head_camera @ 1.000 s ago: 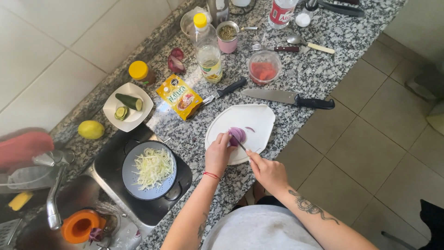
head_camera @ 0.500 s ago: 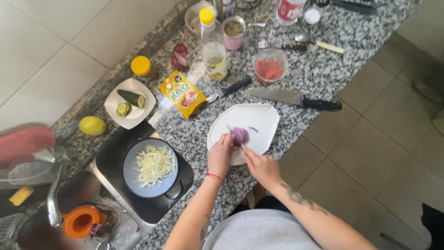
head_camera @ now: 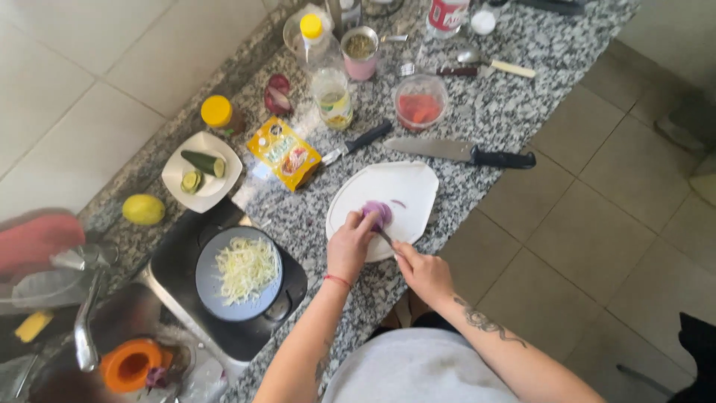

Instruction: Checking boiling eggs with a spoon and slicing a red onion on a plate in a kitchen setting.

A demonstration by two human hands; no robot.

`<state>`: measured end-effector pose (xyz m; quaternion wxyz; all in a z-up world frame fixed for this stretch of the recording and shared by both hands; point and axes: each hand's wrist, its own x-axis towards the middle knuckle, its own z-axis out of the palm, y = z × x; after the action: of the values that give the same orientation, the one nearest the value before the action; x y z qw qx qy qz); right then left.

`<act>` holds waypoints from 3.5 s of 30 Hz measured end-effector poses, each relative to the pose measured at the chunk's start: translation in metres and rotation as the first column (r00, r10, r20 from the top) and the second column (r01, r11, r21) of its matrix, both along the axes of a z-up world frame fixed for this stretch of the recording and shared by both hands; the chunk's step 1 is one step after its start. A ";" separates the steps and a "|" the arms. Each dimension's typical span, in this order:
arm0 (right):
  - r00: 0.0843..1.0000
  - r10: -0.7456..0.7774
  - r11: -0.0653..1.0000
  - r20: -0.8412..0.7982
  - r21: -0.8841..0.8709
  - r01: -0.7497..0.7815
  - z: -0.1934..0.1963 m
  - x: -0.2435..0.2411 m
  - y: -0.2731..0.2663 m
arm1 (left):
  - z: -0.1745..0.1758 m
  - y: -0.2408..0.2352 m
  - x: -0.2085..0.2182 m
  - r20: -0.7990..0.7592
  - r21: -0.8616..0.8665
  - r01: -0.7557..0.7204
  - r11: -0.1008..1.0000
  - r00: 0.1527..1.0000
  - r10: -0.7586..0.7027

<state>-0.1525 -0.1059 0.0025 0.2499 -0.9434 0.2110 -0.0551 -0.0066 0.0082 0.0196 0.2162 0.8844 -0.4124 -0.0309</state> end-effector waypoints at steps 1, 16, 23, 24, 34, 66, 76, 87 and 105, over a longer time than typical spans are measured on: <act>1.000 -0.003 1.000 0.014 -0.011 0.003 0.003 0.005 -0.005 | -0.003 -0.003 0.002 0.014 -0.011 0.003 1.000 1.000 -0.003; 0.992 -0.039 0.987 0.121 -0.153 0.057 0.033 0.001 0.003 | -0.026 -0.001 0.000 -0.054 0.027 -0.118 0.993 0.991 0.119; 0.994 0.025 0.983 0.102 -0.184 -0.005 0.028 0.006 0.002 | -0.033 0.001 0.000 -0.022 -0.011 -0.122 0.992 0.992 0.122; 0.995 0.033 0.984 0.095 -0.178 -0.015 0.025 0.008 0.001 | -0.031 0.000 0.000 -0.022 -0.023 -0.128 0.992 0.992 0.127; 0.996 0.085 0.989 -0.022 -0.123 -0.087 0.018 0.026 -0.003 | -0.045 0.001 0.004 -0.097 -0.079 -0.128 0.989 0.988 0.120; 0.993 0.051 0.976 0.103 -0.218 -0.028 0.022 0.007 0.003 | -0.032 0.004 0.002 -0.097 -0.096 -0.124 0.988 0.989 0.114; 0.991 0.125 0.967 0.042 -0.227 -0.113 0.032 0.024 0.003 | -0.043 0.004 0.004 -0.099 -0.079 -0.143 0.987 0.986 0.135; 0.981 0.192 0.942 0.003 -0.280 -0.183 0.000 0.015 0.001 | -0.057 0.004 0.003 -0.158 -0.096 -0.166 0.981 0.976 0.150; 0.990 0.040 0.959 0.138 -0.283 0.001 0.012 -0.005 0.004 | -0.053 0.003 0.001 -0.138 -0.108 -0.178 0.978 0.977 0.163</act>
<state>-0.1572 -0.1021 0.0144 0.1278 -0.9651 0.1735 -0.1491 -0.0053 0.0110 -0.0329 0.2970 0.8981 -0.3213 -0.0441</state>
